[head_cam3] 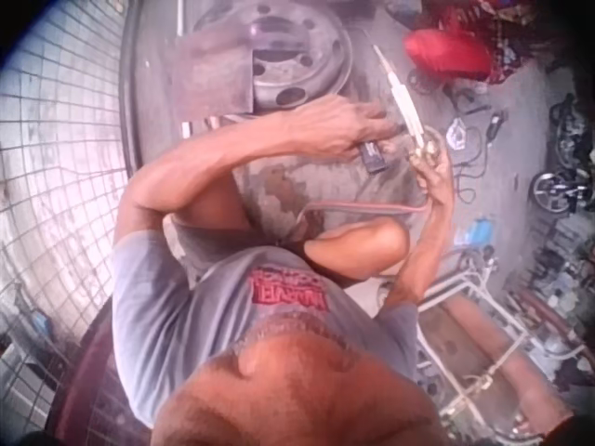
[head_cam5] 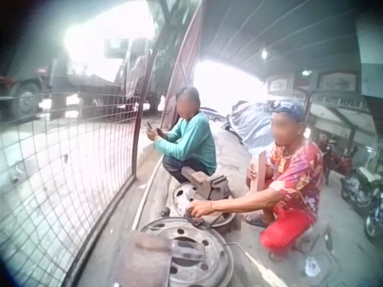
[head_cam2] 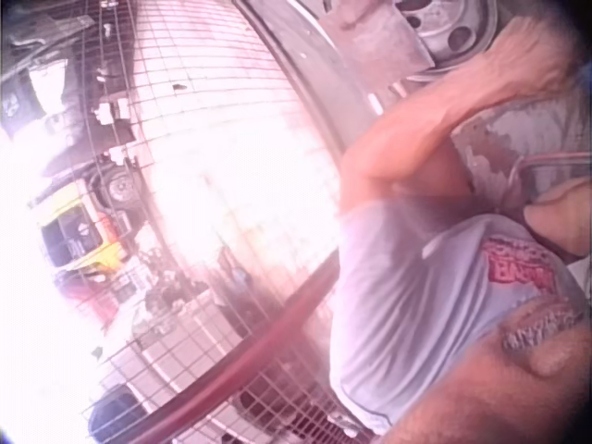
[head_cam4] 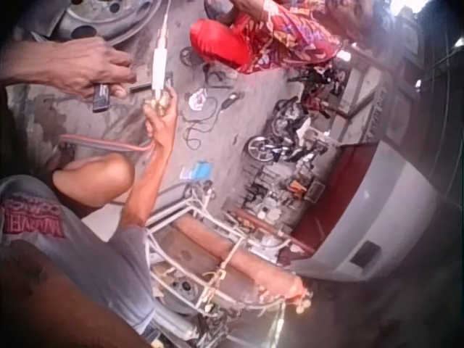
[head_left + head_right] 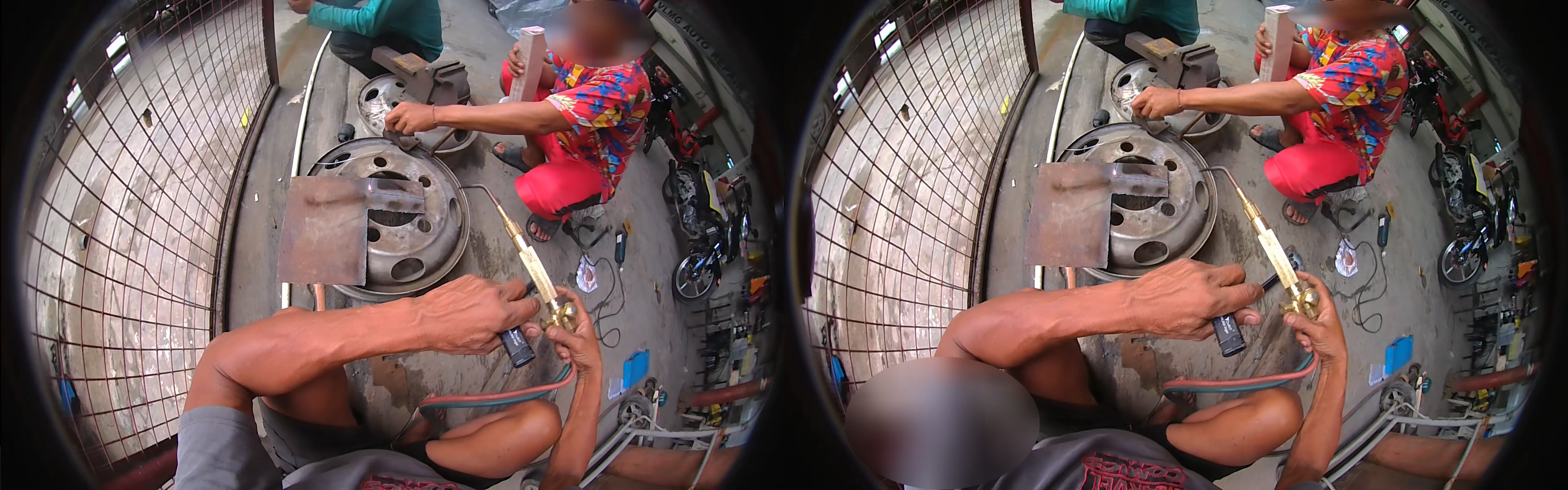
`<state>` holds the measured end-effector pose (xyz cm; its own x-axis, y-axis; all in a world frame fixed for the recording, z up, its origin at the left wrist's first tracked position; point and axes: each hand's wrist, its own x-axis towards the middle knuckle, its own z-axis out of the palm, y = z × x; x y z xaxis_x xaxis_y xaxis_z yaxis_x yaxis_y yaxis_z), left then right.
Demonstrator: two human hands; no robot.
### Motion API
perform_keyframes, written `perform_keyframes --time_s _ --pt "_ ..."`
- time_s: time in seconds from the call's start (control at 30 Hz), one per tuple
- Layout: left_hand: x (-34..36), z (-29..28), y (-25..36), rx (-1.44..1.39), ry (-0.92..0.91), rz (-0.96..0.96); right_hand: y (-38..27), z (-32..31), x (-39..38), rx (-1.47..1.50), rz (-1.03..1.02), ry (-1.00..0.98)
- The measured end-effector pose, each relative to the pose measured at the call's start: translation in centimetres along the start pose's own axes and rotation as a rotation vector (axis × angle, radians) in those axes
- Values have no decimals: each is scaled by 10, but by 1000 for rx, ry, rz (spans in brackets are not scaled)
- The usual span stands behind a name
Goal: The person uses a welding torch to join a metal plate to a circular metal rim. They hold the torch with both hands, apply heat to the joint, and add filler rod as needed. Another person briefly assists by handing over a metal piece.
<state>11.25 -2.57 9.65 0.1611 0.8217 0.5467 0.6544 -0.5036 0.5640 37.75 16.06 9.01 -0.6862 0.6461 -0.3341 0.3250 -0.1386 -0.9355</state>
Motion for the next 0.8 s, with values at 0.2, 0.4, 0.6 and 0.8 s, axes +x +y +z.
perform_keyframes --time_s 0.2,0.4,0.6,0.8 --pt "6 0 34 111 -89 71 78 -13 -2 271 74 54" --pt "9 -44 63 247 -113 -32 139 4 3 479 112 111" --pt "-5 -100 82 304 97 -413 209 -9 19 710 136 37" --pt "-87 -128 43 393 242 -781 253 12 21 898 194 103"
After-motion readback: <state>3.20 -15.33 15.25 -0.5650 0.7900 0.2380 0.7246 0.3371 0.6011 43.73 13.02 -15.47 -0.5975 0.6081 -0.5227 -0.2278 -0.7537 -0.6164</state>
